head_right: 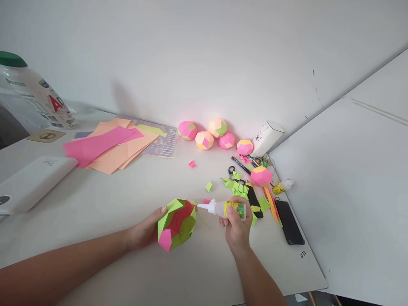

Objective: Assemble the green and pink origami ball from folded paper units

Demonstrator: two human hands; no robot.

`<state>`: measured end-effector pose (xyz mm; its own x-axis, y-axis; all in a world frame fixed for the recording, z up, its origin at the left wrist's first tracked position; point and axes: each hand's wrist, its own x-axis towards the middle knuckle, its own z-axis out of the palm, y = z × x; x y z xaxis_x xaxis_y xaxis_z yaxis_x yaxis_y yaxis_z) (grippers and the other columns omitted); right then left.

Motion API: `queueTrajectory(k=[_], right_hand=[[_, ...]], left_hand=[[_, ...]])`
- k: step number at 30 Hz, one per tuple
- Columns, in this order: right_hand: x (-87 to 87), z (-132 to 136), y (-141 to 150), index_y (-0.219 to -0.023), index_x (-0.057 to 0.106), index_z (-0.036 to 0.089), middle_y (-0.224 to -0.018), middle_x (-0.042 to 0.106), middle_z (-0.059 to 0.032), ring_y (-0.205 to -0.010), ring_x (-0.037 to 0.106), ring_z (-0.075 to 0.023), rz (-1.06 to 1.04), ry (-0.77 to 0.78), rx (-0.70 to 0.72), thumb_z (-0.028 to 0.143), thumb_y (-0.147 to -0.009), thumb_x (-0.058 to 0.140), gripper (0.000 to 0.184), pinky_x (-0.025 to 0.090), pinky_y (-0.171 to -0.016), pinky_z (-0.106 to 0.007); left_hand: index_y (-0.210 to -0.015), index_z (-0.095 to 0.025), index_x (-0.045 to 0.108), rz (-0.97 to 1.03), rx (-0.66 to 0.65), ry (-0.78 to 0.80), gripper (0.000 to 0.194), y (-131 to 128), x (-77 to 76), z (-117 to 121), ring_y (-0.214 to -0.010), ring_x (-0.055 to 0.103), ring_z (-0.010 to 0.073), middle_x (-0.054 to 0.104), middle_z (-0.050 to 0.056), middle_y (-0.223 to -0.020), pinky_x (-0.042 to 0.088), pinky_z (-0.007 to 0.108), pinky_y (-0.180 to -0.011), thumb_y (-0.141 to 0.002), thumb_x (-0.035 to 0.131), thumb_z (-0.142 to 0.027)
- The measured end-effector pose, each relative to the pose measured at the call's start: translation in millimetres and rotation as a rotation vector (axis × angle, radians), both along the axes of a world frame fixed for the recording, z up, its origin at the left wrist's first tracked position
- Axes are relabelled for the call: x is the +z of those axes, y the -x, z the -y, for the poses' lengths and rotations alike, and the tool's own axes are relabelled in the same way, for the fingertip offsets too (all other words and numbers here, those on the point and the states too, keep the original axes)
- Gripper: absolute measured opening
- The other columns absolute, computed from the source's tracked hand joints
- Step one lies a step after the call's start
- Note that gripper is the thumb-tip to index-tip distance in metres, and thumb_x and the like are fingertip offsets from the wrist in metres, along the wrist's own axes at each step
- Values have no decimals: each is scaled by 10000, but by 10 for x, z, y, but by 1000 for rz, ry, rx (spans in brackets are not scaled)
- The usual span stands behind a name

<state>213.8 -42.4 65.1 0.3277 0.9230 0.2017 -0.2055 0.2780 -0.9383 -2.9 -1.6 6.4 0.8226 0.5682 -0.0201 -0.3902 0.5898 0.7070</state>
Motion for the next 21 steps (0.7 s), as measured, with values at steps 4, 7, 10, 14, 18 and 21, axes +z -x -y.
queueTrajectory(k=[4, 7, 10, 14, 18, 21], right_hand=[[-8, 5, -7, -822, 603, 235, -417, 399, 97, -349, 359, -71, -2, 8, -9, 341, -743, 700, 165, 335, -367, -197], [-17, 12, -13, -817, 603, 229, -414, 426, 90, -348, 361, -75, -13, 11, 2, 334, -736, 701, 165, 333, -367, -200], [17, 9, -19, -813, 599, 229, -408, 436, 86, -337, 346, -79, -68, 32, 63, 361, -721, 700, 190, 322, -351, -201], [105, -15, -15, -789, 591, 229, -501, 530, 33, -407, 449, -119, -201, 151, 317, 516, -706, 661, 306, 384, -388, -240], [93, -9, 20, -824, 587, 237, -675, 643, -35, -593, 582, -182, -131, 222, 523, 529, -731, 659, 315, 402, -451, -252], [33, 18, 47, -879, 591, 230, -727, 670, -54, -600, 582, -175, -27, 245, 576, 504, -769, 654, 302, 370, -433, -238]], left_hand=[[-1151, -155, 614, 37, 13, 103, 531, 0, 2, -36, -1009, 620, 287, 666, 126, -1127, 450, 417, -894, -878, 420, -567], [-1134, -153, 630, 47, -1, 160, 540, -5, 4, -34, -1004, 619, 279, 671, 121, -1119, 444, 405, -899, -877, 411, -574], [-1139, -143, 630, 35, -55, 185, 558, -9, 10, -19, -1018, 612, 287, 664, 136, -1131, 430, 409, -914, -858, 442, -587], [-1129, -144, 629, -6, -78, 168, 576, -13, 39, -9, -1000, 613, 293, 663, 144, -1124, 428, 415, -911, -832, 473, -612], [-1147, -144, 606, -33, -75, 84, 557, -30, 84, 0, -987, 612, 290, 655, 147, -1125, 447, 400, -873, -848, 468, -593], [-1229, -154, 545, -35, -49, 13, 536, -44, 111, 20, -976, 613, 275, 645, 143, -1138, 462, 381, -835, -863, 494, -542]])
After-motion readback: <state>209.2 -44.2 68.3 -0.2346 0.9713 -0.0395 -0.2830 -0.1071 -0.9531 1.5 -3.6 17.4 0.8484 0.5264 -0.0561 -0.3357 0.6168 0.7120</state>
